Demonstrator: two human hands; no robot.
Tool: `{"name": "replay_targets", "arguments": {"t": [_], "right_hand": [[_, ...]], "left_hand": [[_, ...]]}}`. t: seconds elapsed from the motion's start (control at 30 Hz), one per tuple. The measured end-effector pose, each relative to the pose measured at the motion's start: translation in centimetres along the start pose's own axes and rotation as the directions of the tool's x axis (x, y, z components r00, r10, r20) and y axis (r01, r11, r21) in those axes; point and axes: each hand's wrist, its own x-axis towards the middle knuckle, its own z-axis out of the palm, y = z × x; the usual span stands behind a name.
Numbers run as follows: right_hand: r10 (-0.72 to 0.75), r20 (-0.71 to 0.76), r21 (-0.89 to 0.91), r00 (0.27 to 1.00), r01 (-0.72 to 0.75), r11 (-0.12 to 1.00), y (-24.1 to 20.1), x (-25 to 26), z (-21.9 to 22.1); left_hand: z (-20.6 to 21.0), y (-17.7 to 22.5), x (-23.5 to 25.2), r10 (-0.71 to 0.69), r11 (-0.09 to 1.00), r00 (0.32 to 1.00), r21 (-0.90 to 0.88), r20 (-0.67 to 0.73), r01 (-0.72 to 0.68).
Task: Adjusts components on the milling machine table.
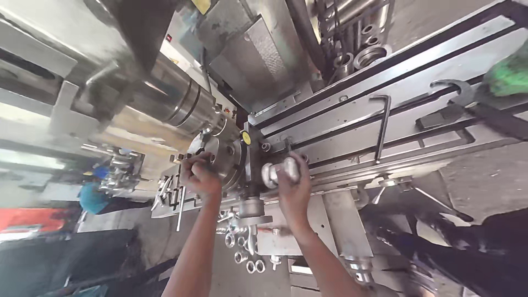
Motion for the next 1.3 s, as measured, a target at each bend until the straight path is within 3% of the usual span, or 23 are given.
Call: {"name": "replay_targets", "arguments": {"t": [0.13,0.3,0.37,0.57,0.67,0.8,1.0,1.17,1.23,1.3], "right_hand": [[-0.027,-0.190,0.070,0.981,0.041,0.997,0.0,-0.4,0.4],[0.041,0.083,-0.121,0.996,-0.031,0.992,1.0,-1.6,1.9],[0.080,0.092,-0.098,0.993,-0.071,0.993,0.7,-1.2,1.3],[-0.051,-0.217,0.028,0.975,0.058,0.998,0.5,-1.7,1.4],[-0.075,-0.074,-0.102,0.994,0.067,0.993,1.3,-2.5,2.7],[0.045,0.071,-0.101,0.996,-0.038,0.994,0.6,-1.5,1.4],[0.087,-0.115,0.108,0.990,-0.075,0.991,0.9,-1.5,1.1],[0.237,-0.012,0.422,0.971,-0.210,0.882,-1.0,-1.3,-0.2],[0.164,-0.002,0.471,0.986,-0.144,0.871,-1.8,-1.2,-1.2],[0.018,-0.088,0.433,0.996,0.022,0.901,-2.2,-0.6,-2.1]], "left_hand": [[0.2,0.0,-0.2,0.003,1.000,1.000,0.011,-0.015,-0.003],[0.1,-0.6,-0.2,0.031,0.999,0.999,-0.017,-0.025,-0.032],[0.1,-0.4,-0.1,0.032,0.999,0.999,-0.003,-0.021,-0.032],[0.2,-0.3,-0.2,0.043,0.998,0.999,-0.043,-0.021,-0.044],[-0.1,0.0,-0.2,-0.007,1.000,1.000,-0.001,-0.005,0.007],[0.0,0.1,-0.2,-0.012,0.999,1.000,0.043,-0.012,0.013],[0.3,0.1,0.1,0.026,1.000,0.999,-0.013,-0.030,-0.026],[0.1,0.0,0.3,0.020,1.000,1.000,-0.002,-0.017,-0.020],[-0.2,0.0,0.3,0.009,1.000,1.000,-0.023,0.023,-0.009],[-0.5,0.1,0.2,0.026,0.999,0.996,-0.026,0.084,-0.024]]}}
